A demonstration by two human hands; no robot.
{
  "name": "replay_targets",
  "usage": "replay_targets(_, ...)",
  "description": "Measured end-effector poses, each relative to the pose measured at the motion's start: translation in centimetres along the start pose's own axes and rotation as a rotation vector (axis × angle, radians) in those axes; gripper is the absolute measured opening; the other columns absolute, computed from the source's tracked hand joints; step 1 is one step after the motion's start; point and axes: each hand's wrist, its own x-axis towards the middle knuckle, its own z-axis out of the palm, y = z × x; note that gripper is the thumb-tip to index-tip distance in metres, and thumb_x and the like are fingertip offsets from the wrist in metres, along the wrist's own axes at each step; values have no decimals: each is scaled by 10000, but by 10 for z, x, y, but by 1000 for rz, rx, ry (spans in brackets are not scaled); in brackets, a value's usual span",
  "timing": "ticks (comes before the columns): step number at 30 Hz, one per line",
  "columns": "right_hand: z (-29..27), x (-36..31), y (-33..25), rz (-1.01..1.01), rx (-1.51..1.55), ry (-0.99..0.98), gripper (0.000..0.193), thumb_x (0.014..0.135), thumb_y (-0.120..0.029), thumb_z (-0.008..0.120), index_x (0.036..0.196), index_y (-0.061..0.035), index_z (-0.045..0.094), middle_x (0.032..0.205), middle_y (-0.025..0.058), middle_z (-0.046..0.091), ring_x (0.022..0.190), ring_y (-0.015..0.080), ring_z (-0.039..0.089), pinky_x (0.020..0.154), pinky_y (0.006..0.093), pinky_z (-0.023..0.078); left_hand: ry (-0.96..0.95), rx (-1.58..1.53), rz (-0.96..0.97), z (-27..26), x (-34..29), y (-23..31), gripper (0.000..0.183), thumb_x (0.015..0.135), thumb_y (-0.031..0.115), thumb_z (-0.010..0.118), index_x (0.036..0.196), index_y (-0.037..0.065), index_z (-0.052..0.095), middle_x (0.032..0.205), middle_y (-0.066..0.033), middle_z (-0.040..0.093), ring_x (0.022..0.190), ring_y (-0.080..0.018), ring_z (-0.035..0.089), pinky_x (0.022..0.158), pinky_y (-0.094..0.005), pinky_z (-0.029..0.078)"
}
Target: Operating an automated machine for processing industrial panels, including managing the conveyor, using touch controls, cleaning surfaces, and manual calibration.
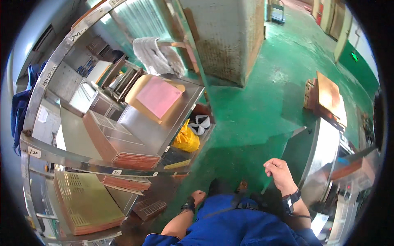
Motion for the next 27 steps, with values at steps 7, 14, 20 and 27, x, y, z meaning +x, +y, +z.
replay_targets(7, 25, 97, -44, 16, -18, -177, 139, 961, -113, 688, 1000, 14, 727, 821, 43, 678, 727, 126, 615, 675, 269, 502, -262, 538, 261, -39, 63, 3, 272, 940, 263, 579, 969, 45, 739, 791, -136, 699, 743, -280, 674, 679, -434, 513)
replay_targets(14, 55, 143, -161, -121, -221, -474, 196, 923, -72, 731, 1091, 29, 734, 947, 68, 741, 852, 117, 675, 768, 272, 547, -57, 216, 163, -99, 121, 77, 252, 990, 255, 618, 1018, 30, 730, 802, -131, 704, 764, -261, 689, 710, -414, 538)
replay_targets(20, 83, 213, -188, -66, -239, -536, 179, 953, -67, 695, 1093, 40, 725, 932, 68, 729, 847, 129, 668, 796, 282, 542, -9, -398, 822, -216, -58, 343, 320, 944, 167, 711, 1220, 33, 621, 1211, -131, 663, 1064, -211, 662, 949, -375, 525)
replay_targets(27, 105, 270, -209, 20, -457, -730, 255, 971, -169, 697, 1115, 39, 726, 927, 56, 722, 836, 120, 658, 769, 280, 531, -117, -466, 1720, -230, -226, 459, 180, 1033, 149, 560, 1018, 8, 671, 1185, -188, 643, 1076, -414, 621, 933, -522, 521)
